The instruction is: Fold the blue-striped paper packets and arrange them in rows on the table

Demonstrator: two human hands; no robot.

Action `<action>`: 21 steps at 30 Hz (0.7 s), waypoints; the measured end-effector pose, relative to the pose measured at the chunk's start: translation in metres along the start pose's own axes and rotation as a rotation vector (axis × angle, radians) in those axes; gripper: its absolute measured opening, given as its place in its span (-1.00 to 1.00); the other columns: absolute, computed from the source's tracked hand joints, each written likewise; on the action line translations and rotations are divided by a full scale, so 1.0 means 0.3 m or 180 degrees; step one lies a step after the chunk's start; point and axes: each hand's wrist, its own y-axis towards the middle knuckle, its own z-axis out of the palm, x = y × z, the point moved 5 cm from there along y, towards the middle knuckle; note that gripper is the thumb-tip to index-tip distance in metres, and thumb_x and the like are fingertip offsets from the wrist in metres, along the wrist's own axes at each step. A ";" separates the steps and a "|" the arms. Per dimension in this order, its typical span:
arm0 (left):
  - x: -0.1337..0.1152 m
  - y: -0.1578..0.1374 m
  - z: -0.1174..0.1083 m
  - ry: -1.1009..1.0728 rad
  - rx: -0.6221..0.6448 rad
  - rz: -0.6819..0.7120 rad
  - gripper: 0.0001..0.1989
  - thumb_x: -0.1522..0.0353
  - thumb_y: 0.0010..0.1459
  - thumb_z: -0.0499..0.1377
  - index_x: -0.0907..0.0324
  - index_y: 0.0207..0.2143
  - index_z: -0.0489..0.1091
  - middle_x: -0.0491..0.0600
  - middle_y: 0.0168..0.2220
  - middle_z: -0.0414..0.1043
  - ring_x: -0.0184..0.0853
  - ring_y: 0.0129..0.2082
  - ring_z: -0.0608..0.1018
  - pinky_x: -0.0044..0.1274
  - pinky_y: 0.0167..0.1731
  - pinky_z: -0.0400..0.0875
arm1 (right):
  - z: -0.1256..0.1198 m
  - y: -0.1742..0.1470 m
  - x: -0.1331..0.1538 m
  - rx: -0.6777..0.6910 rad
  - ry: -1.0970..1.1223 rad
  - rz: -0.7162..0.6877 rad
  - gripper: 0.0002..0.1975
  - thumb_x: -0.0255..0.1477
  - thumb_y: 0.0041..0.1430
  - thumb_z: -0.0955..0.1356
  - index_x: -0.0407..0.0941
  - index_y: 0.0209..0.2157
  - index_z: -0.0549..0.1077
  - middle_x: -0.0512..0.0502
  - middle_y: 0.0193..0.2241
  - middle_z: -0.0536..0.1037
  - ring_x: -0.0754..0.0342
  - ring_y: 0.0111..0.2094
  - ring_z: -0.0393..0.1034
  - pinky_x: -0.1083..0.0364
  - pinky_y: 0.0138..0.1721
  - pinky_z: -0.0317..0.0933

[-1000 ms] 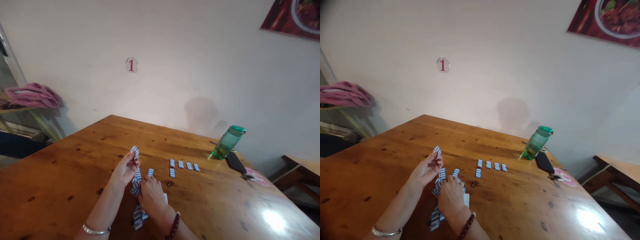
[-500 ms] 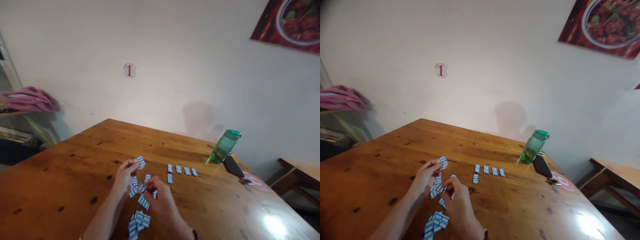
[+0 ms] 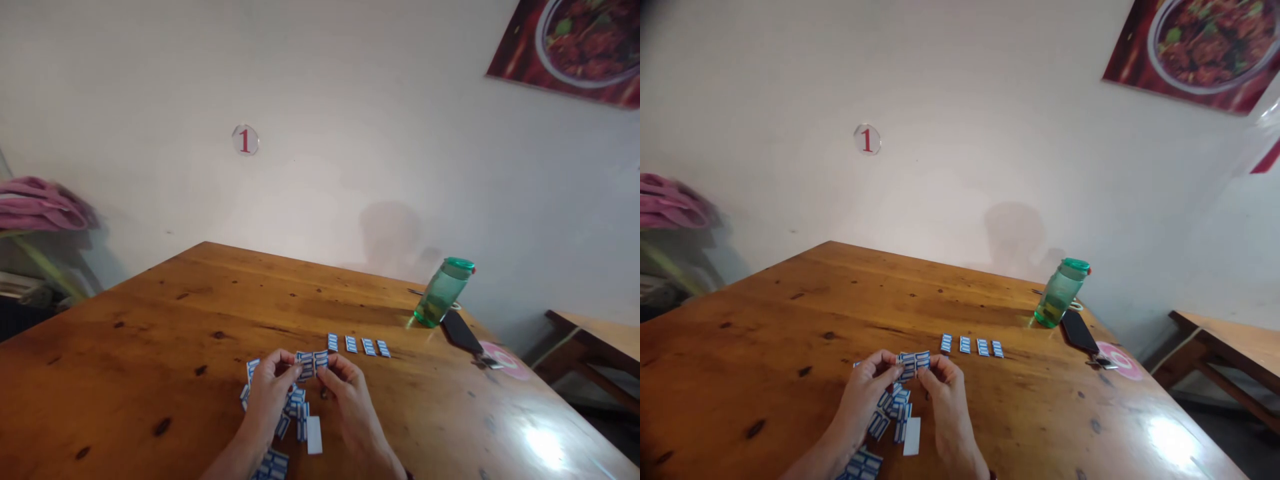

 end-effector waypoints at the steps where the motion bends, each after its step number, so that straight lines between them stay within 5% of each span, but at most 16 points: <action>1: 0.005 0.000 0.002 -0.0007 0.0007 -0.0027 -0.90 0.39 -0.26 0.19 0.19 -0.65 0.29 -0.21 -0.70 0.28 -0.47 -0.68 0.25 -0.63 -0.65 0.13 | -0.001 0.001 0.001 -0.0016 -0.0020 0.0014 -0.80 -0.33 -0.22 0.41 -0.18 -0.59 0.41 0.06 -0.67 0.35 0.23 -0.64 0.10 0.23 -0.61 -0.04; 21: 0.028 -0.015 0.036 -0.0576 0.0132 -0.0308 -0.84 0.34 -0.31 0.26 0.20 -0.65 0.34 -0.16 -0.64 0.36 -0.43 -0.60 0.36 -0.60 -0.56 0.23 | -0.009 0.011 -0.020 -0.0577 -0.0845 -0.0697 -0.79 -0.33 -0.15 0.36 -0.14 -0.65 0.28 0.09 -0.68 0.26 0.19 -0.61 0.09 0.19 -0.58 0.02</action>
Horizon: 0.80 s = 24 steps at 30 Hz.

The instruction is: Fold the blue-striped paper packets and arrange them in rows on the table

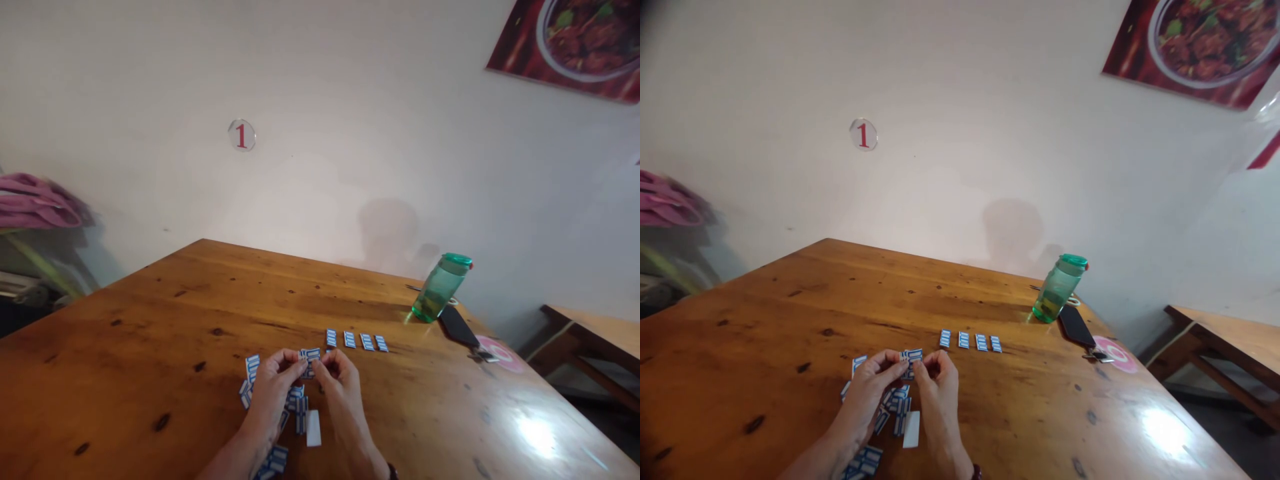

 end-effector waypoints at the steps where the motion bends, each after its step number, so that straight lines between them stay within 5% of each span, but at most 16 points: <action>1: -0.001 0.001 0.000 0.0004 0.0016 0.0029 -0.85 0.35 -0.30 0.26 0.20 -0.65 0.33 -0.16 -0.64 0.35 -0.42 -0.60 0.36 -0.60 -0.55 0.23 | 0.001 -0.001 0.002 0.0004 -0.0003 0.0009 -0.78 -0.33 -0.16 0.36 -0.14 -0.65 0.27 0.10 -0.69 0.25 0.19 -0.61 0.09 0.20 -0.58 0.01; 10: -0.098 -0.017 0.016 0.1074 0.0628 0.1091 -0.93 0.37 -0.12 0.19 0.14 -0.60 0.40 -0.09 -0.57 0.39 -0.34 -0.50 0.39 -0.58 -0.43 0.24 | -0.033 0.013 0.055 0.0477 0.0594 0.0464 -0.71 -0.20 -0.10 0.36 -0.17 -0.57 0.39 0.01 -0.59 0.39 0.16 -0.53 0.24 0.22 -0.56 0.05; 16: -0.096 -0.043 0.048 0.1530 0.1066 0.1157 -0.92 0.42 -0.09 0.15 0.13 -0.59 0.42 -0.10 -0.58 0.39 -0.34 -0.52 0.37 -0.57 -0.46 0.21 | -0.034 0.010 0.028 0.1176 0.0791 0.0921 -0.83 -0.38 -0.21 0.43 -0.18 -0.63 0.40 0.09 -0.68 0.35 0.26 -0.63 0.13 0.25 -0.61 -0.07; 20: -0.065 -0.034 0.048 0.1403 0.1117 0.1027 -0.93 0.44 -0.11 0.15 0.16 -0.61 0.37 -0.12 -0.60 0.35 -0.37 -0.54 0.35 -0.58 -0.47 0.20 | -0.043 0.018 0.023 0.1154 0.0776 0.0964 -0.83 -0.40 -0.22 0.42 -0.19 -0.64 0.38 0.09 -0.70 0.32 0.26 -0.65 0.10 0.25 -0.62 -0.07; 24: -0.045 -0.002 0.020 0.0803 0.0808 0.0671 -0.91 0.38 -0.14 0.19 0.16 -0.61 0.30 -0.15 -0.61 0.34 -0.39 -0.56 0.38 -0.58 -0.50 0.24 | -0.069 0.039 0.067 0.0651 0.0592 0.0427 -0.76 -0.30 -0.15 0.39 -0.17 -0.64 0.33 0.12 -0.73 0.27 0.26 -0.67 0.08 0.24 -0.64 -0.05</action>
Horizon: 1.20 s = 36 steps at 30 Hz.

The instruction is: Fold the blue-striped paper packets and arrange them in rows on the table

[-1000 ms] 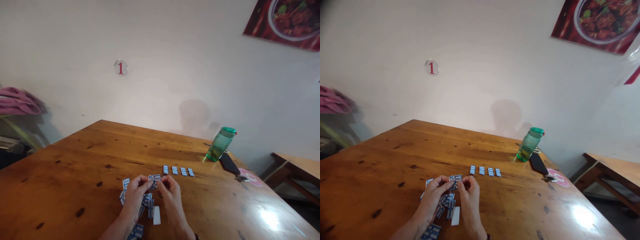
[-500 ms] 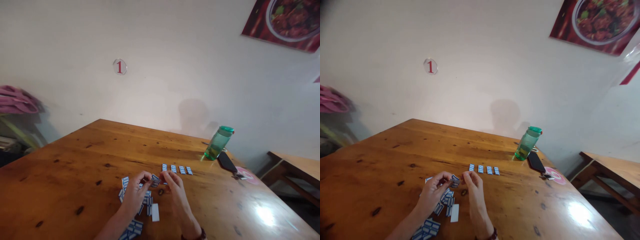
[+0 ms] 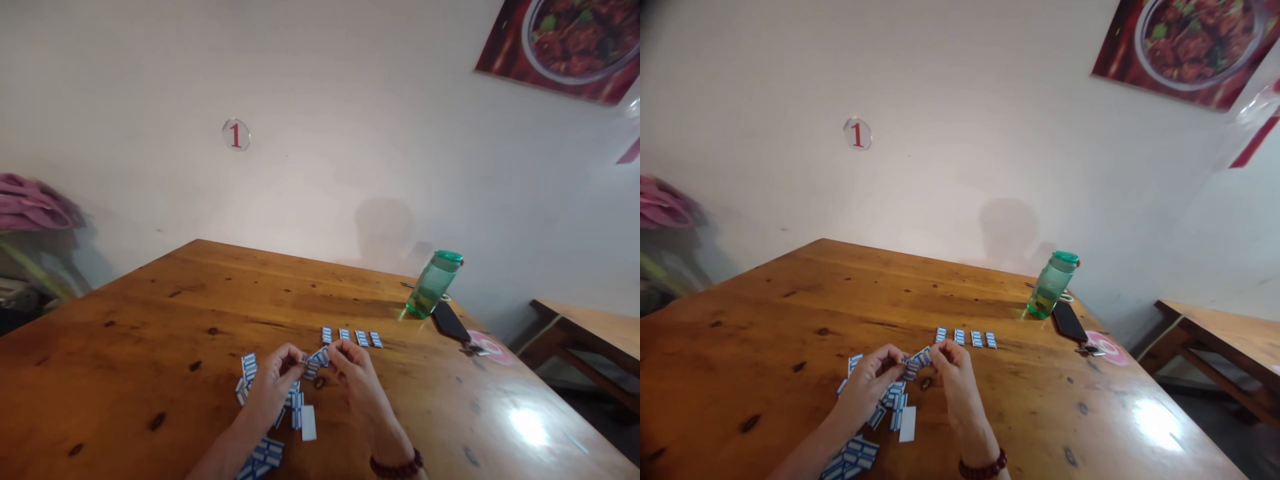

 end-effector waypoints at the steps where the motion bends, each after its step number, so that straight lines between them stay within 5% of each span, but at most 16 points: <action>1: 0.008 0.005 -0.010 -0.0158 -0.0122 -0.0123 -0.88 0.36 -0.15 0.20 0.16 -0.61 0.28 -0.16 -0.63 0.34 -0.39 -0.57 0.39 -0.58 -0.52 0.24 | -0.008 0.001 0.013 -0.0160 -0.0064 -0.0171 -0.74 -0.28 -0.13 0.38 -0.16 -0.63 0.32 0.12 -0.73 0.26 0.26 -0.69 0.08 0.23 -0.65 -0.05; 6: 0.038 0.008 -0.029 -0.0493 -0.0346 -0.0721 -0.81 0.29 -0.20 0.23 0.16 -0.52 0.30 -0.15 -0.66 0.39 -0.35 -0.63 0.44 -0.56 -0.58 0.28 | -0.021 -0.003 0.039 -0.0307 -0.0107 -0.0531 -0.78 -0.29 -0.11 0.38 -0.16 -0.54 0.36 0.08 -0.69 0.36 0.23 -0.67 0.18 0.22 -0.62 0.07; 13: 0.034 -0.005 -0.014 -0.0396 -0.0216 -0.0882 -0.80 0.28 -0.19 0.22 0.26 -0.54 0.42 -0.06 -0.61 0.46 -0.37 -0.58 0.45 -0.56 -0.53 0.31 | 0.031 -0.019 0.020 0.0091 -0.0376 -0.0376 -0.84 -0.38 -0.17 0.39 -0.15 -0.58 0.34 0.11 -0.71 0.30 0.23 -0.68 0.14 0.22 -0.65 0.07; 23: 0.020 -0.011 0.017 -0.0382 0.0057 -0.0925 -0.69 0.19 -0.24 0.26 0.27 -0.52 0.47 -0.05 -0.60 0.47 -0.35 -0.56 0.47 -0.55 -0.53 0.31 | 0.041 -0.027 -0.007 -0.0426 -0.1614 -0.0782 -0.92 -0.47 -0.10 0.30 -0.13 -0.60 0.30 0.07 -0.66 0.35 0.16 -0.60 0.21 0.19 -0.55 0.10; 36: 0.011 -0.015 0.025 -0.0420 0.0080 -0.0820 -0.72 0.20 -0.23 0.26 0.24 -0.53 0.37 -0.08 -0.60 0.46 -0.34 -0.58 0.48 -0.54 -0.55 0.35 | 0.034 -0.035 -0.001 -0.0723 -0.1417 -0.0842 -0.93 -0.45 -0.13 0.34 -0.13 -0.56 0.33 0.06 -0.64 0.36 0.15 -0.58 0.22 0.18 -0.52 0.12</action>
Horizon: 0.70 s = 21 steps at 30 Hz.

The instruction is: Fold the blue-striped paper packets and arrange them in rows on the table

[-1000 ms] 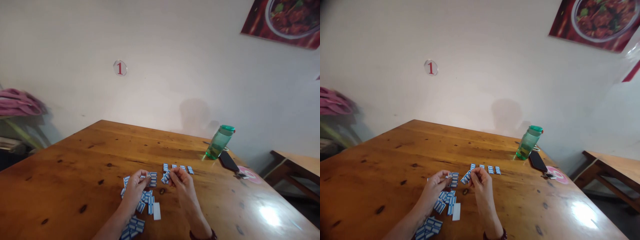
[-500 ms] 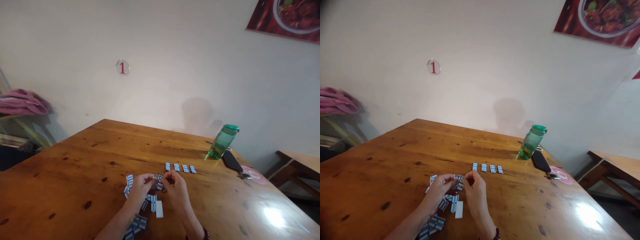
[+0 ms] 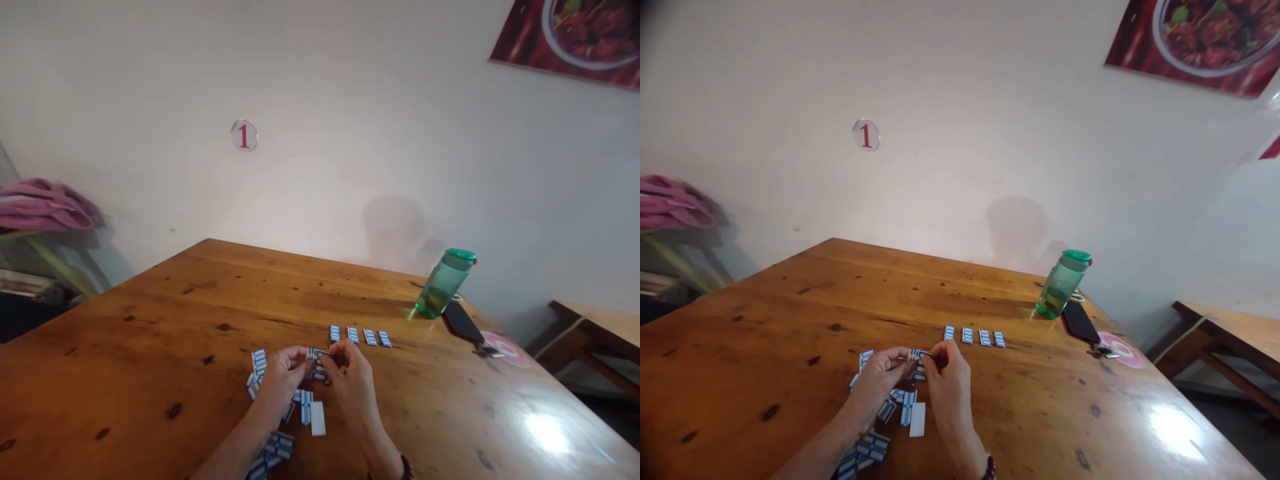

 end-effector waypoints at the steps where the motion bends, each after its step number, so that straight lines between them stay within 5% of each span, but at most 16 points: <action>1: 0.000 -0.001 -0.001 0.0008 -0.0042 0.0026 -0.73 0.21 -0.22 0.25 0.23 -0.52 0.34 -0.09 -0.62 0.45 -0.35 -0.58 0.48 -0.55 -0.57 0.34 | 0.004 -0.002 -0.004 0.0014 0.0178 0.0066 -0.92 -0.44 -0.13 0.35 -0.13 -0.53 0.35 0.04 -0.61 0.38 0.14 -0.55 0.24 0.18 -0.49 0.14; 6: 0.004 -0.003 -0.013 -0.0010 -0.0236 0.0192 -0.73 0.25 -0.19 0.23 0.15 -0.52 0.18 -0.17 -0.68 0.40 -0.39 -0.64 0.44 -0.58 -0.61 0.30 | 0.075 -0.032 -0.026 0.0711 0.1448 0.0736 -0.80 -0.32 -0.15 0.38 -0.18 -0.52 0.42 -0.02 -0.57 0.45 0.10 -0.51 0.30 0.16 -0.47 0.16; 14: -0.009 0.000 -0.021 0.0314 -0.0274 0.0408 -0.81 0.29 -0.16 0.21 0.20 -0.58 0.26 -0.18 -0.63 0.31 -0.43 -0.59 0.38 -0.65 -0.66 0.20 | 0.076 -0.044 -0.022 0.0753 0.2179 0.1080 -0.89 -0.41 -0.18 0.43 -0.17 -0.55 0.49 0.02 -0.59 0.48 0.18 -0.53 0.28 0.21 -0.45 0.15; 21: -0.016 -0.010 -0.008 -0.0231 -0.0067 0.0275 -0.84 0.33 -0.13 0.22 0.22 -0.60 0.31 -0.20 -0.66 0.25 -0.50 -0.63 0.26 -0.66 -0.63 0.17 | 0.080 -0.048 -0.013 0.0975 0.2742 0.1368 -0.86 -0.44 -0.21 0.46 -0.16 -0.51 0.51 -0.01 -0.54 0.52 0.18 -0.49 0.35 0.22 -0.41 0.20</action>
